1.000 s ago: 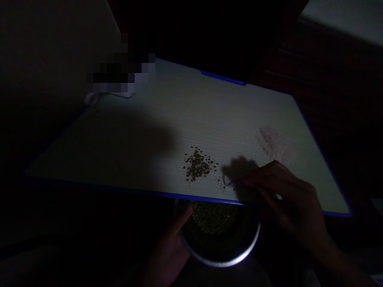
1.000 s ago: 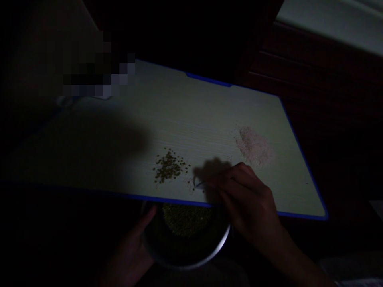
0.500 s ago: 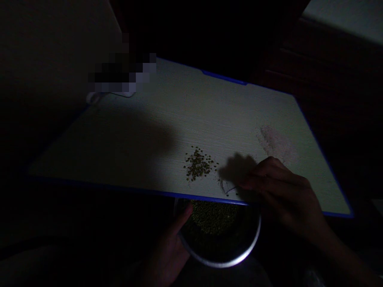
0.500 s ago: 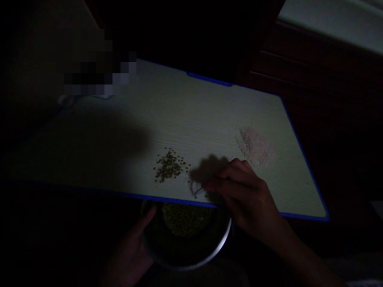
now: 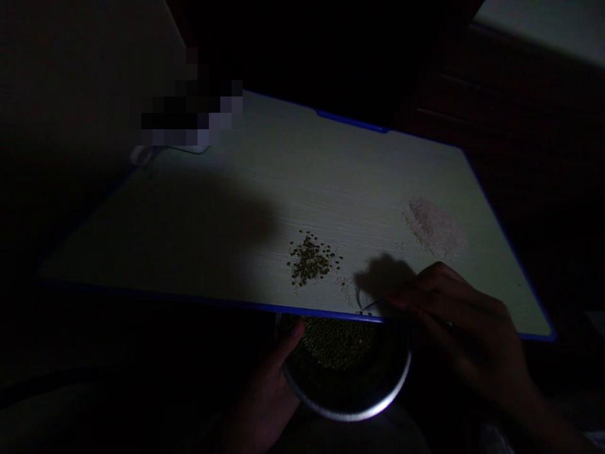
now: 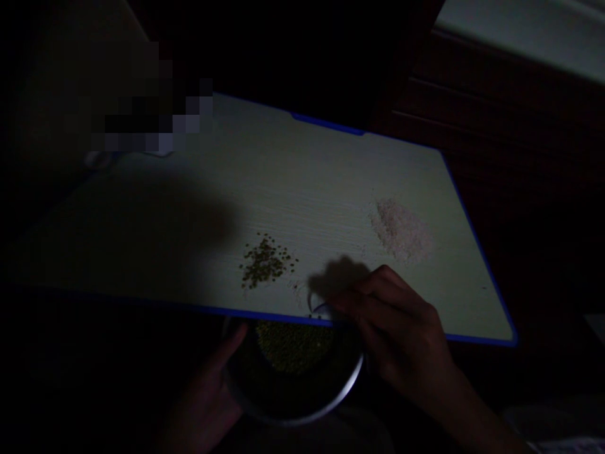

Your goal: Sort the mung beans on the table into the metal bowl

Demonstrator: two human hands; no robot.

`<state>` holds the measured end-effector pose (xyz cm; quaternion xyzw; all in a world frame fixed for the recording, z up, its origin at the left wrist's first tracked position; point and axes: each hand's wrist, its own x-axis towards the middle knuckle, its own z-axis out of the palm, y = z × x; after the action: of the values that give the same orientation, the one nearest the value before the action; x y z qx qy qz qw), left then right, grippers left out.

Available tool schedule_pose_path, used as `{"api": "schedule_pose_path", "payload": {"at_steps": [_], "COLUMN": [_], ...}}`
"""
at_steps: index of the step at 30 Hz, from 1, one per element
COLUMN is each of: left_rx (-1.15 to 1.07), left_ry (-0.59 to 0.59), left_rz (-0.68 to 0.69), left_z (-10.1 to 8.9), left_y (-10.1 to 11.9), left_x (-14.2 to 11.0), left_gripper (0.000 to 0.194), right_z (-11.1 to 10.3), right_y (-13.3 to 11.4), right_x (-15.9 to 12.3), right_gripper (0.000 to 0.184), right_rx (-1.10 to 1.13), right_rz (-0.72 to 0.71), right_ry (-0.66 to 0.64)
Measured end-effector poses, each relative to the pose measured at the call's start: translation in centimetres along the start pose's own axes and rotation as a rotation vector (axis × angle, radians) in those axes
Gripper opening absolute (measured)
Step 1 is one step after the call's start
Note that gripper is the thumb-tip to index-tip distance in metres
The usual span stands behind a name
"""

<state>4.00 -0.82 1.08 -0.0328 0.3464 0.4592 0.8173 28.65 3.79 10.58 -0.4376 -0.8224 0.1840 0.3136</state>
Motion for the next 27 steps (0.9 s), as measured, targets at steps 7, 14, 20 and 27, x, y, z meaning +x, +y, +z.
{"api": "schedule_pose_path", "payload": {"at_steps": [7,14,20,27], "left_rx": [-0.006,0.016,0.017,-0.068], "left_ry": [-0.043,-0.030,-0.026,-0.102], "left_rz": [-0.013,-0.014,-0.028,-0.014], "left_z": [0.2,0.1,0.0,0.1], "left_y": [0.0,-0.2,-0.2,0.1], "left_x": [0.0,0.2,0.2,0.0], "left_gripper": [0.013,0.016,0.026,0.008], "right_z": [0.3,0.7,3.2,2.0], "right_y": [-0.2,-1.0,-2.5,-0.2], "right_x": [-0.4,-0.6,0.6,0.7], "right_gripper": [0.029,0.032,0.022,0.015], "right_rx": [0.025,0.028,-0.058,-0.316], "right_rz": [-0.017,-0.042,0.001,0.213], "right_ry": [-0.018,-0.004,0.070,0.219]}}
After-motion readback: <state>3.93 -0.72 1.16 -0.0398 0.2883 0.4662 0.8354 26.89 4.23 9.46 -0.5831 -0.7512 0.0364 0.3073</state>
